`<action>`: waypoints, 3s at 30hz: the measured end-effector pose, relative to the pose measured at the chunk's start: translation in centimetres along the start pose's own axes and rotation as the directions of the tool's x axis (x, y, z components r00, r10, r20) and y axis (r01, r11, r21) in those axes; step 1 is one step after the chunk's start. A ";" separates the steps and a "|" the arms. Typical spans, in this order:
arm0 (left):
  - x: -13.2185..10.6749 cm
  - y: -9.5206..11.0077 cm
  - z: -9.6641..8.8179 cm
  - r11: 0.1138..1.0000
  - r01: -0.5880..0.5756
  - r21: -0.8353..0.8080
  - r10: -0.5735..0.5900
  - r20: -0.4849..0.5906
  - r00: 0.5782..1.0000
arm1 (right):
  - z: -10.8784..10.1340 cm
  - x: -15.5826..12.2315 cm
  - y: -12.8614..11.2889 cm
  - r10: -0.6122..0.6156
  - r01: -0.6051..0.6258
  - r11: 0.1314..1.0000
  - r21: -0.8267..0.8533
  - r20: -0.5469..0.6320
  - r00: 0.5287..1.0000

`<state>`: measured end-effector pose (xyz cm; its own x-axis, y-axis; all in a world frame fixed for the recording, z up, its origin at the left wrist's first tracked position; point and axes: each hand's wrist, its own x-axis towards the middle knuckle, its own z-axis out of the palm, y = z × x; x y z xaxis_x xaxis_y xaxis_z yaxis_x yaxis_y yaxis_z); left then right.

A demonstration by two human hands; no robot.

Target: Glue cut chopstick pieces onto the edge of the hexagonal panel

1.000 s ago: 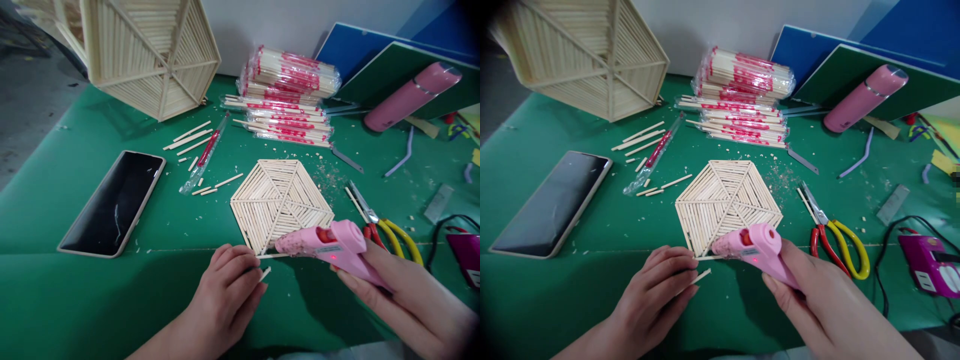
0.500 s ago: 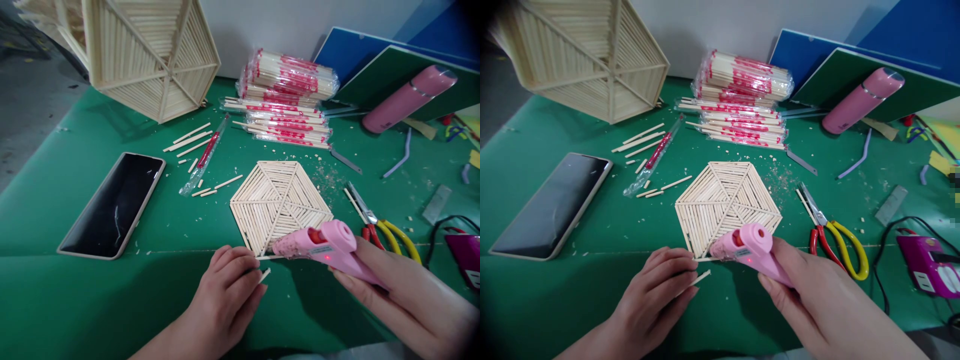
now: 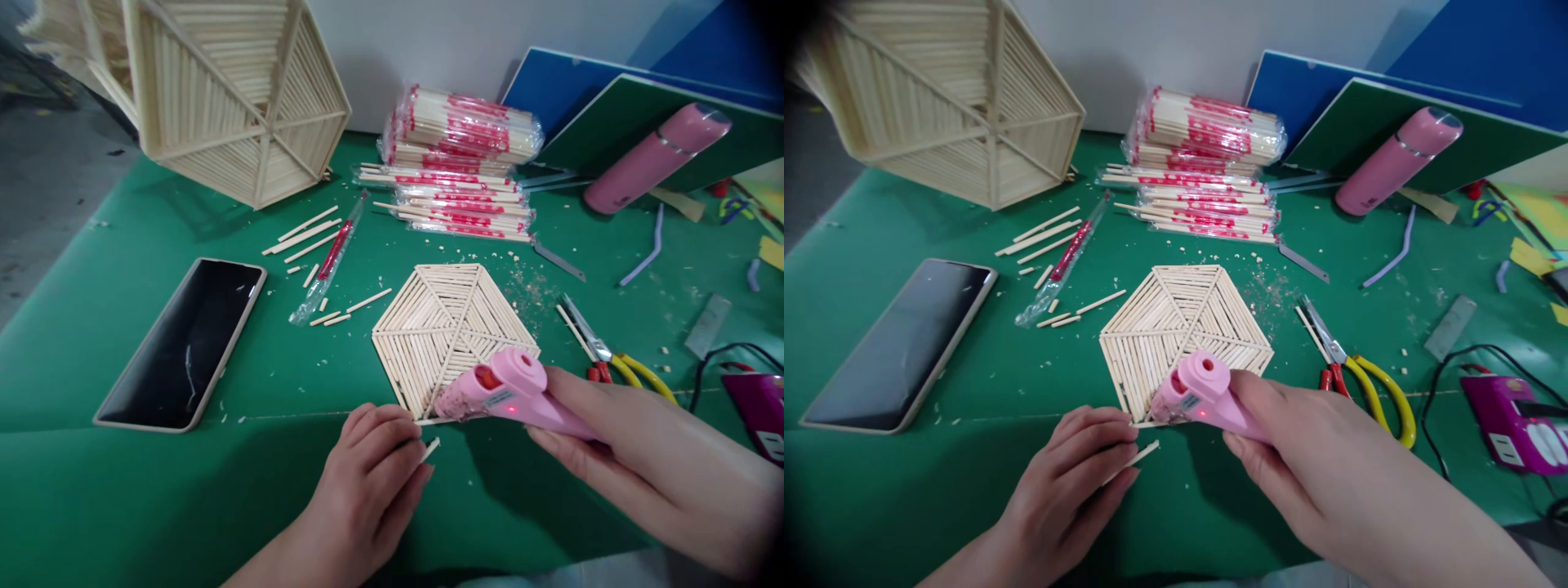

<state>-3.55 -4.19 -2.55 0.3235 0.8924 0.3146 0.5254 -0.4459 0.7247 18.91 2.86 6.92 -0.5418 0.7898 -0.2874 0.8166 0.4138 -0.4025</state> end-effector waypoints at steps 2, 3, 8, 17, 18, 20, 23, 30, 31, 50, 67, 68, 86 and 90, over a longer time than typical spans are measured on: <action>0.0 -0.1 0.0 1.000 -0.005 0.003 0.005 -0.001 1.000 | -0.1 0.0 0.1 0.040 -0.038 0.999 -0.021 0.101 0.994; 0.0 -0.1 0.0 1.000 -0.009 0.003 0.009 -0.002 1.000 | -0.2 0.0 0.1 0.057 -0.053 0.998 -0.029 0.153 0.987; 0.0 -0.2 0.0 1.000 -0.019 -0.012 0.019 0.005 1.000 | -0.1 -0.1 0.1 0.093 -0.099 0.995 0.020 0.221 0.971; 0.0 -0.1 0.0 0.999 -0.019 -0.029 0.019 0.010 1.000 | 0.6 -0.5 1.0 0.046 -0.049 0.999 0.021 0.138 0.989; 0.0 -0.2 0.0 0.999 -0.018 -0.028 0.019 0.014 1.000 | 0.5 -0.5 0.9 0.046 -0.051 0.998 0.031 0.147 0.988; 0.0 -0.2 0.0 1.000 -0.017 -0.023 0.017 0.021 1.000 | 0.4 -0.5 0.7 0.052 -0.058 0.998 0.037 0.147 0.988; 0.0 -0.2 0.0 1.000 -0.015 -0.015 0.016 0.017 1.000 | 0.2 -0.6 1.0 0.086 -0.090 0.995 0.031 0.105 0.991; 0.1 -0.3 0.2 1.000 -0.023 0.006 0.023 -0.006 1.000 | 0.6 -2.8 3.2 0.337 -0.300 0.930 0.211 -0.168 0.926; 0.1 -0.3 0.2 1.000 -0.027 0.006 0.027 -0.005 1.000 | 1.0 -3.2 3.5 0.346 -0.300 0.924 0.237 -0.183 0.920; 0.0 -0.1 0.0 0.999 -0.039 0.014 0.039 0.010 0.999 | 4.7 -4.5 3.2 0.282 -0.254 0.843 0.474 0.013 0.959; -0.2 -0.3 -0.4 0.975 0.050 0.214 -0.066 0.068 0.996 | 4.8 -5.4 4.4 0.237 -0.209 0.887 0.411 -0.017 0.971; -0.2 -0.3 -0.4 0.973 0.057 0.224 -0.076 0.079 0.994 | 4.9 -5.1 4.1 0.231 -0.204 0.884 0.421 -0.013 0.973; 0.4 0.1 0.2 0.957 -0.052 0.286 0.012 0.138 0.990 | 5.4 -3.4 2.0 0.275 -0.213 0.827 0.520 -0.045 0.960; 0.3 0.1 0.3 0.946 -0.040 0.322 0.004 0.110 0.994 | 5.7 -3.3 1.5 0.332 -0.238 0.799 0.552 -0.077 0.940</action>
<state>-3.13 -4.01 -2.56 0.4103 0.8775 0.2484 0.7378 -0.4795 0.4752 20.77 -1.70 2.28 -0.2228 0.9146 -0.3374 0.6718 -0.1068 -0.7330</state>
